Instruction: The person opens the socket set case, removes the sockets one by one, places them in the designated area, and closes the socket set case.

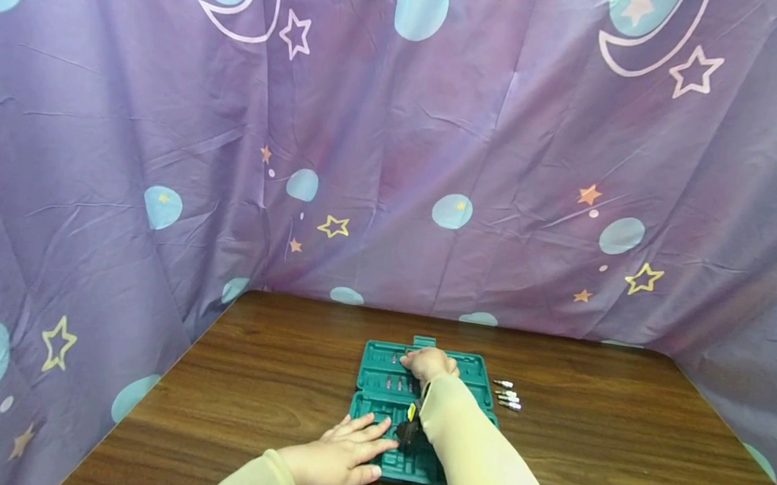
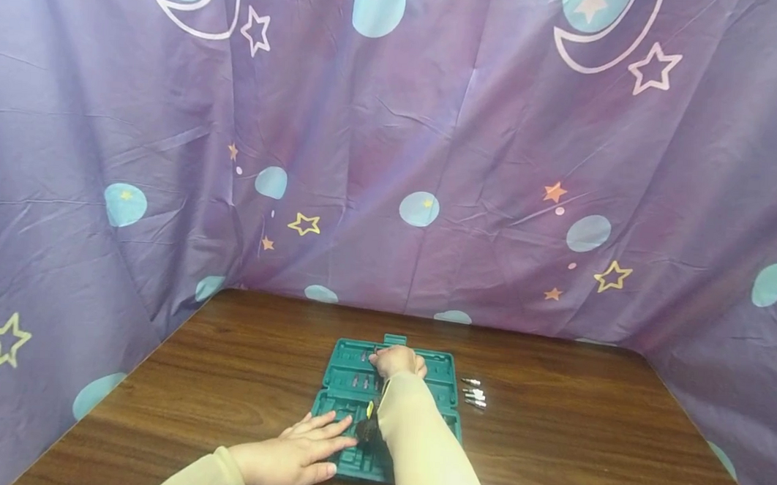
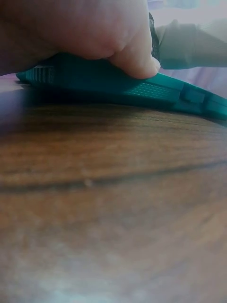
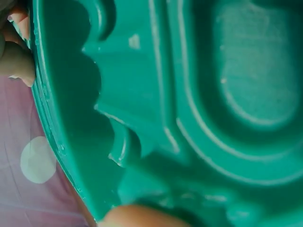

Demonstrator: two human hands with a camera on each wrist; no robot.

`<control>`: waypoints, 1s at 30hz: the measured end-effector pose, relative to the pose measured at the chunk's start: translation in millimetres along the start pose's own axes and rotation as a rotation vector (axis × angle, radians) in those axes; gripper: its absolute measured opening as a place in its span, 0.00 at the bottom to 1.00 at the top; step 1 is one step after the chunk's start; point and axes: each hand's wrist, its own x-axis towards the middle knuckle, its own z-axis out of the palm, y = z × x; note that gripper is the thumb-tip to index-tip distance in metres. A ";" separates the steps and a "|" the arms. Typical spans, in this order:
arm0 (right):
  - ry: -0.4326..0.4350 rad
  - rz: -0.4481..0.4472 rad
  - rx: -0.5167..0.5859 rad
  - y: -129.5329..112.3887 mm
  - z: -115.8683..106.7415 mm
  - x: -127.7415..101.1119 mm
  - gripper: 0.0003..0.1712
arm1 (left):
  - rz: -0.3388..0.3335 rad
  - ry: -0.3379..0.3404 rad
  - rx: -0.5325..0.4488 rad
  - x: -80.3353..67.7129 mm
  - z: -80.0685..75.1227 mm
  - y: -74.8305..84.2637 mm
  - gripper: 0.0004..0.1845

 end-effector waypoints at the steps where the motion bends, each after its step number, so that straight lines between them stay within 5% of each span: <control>1: 0.000 -0.007 0.006 0.3 -0.1 -0.6 0.11 | -0.001 0.000 -0.001 -0.2 0.1 0.1 0.26; 10: 0.030 -0.010 0.114 -0.6 -1.6 -4.0 0.10 | -0.006 -0.004 -0.017 -1.3 -0.5 1.3 0.26; 21: -0.160 -0.162 0.320 5.4 -17.1 6.0 0.14 | -0.014 -0.023 -0.054 -1.2 -2.2 1.6 0.26; 30: -0.165 -0.301 0.240 15.7 -48.1 5.0 0.09 | -0.013 -0.045 -0.077 0.3 -1.3 -2.1 0.27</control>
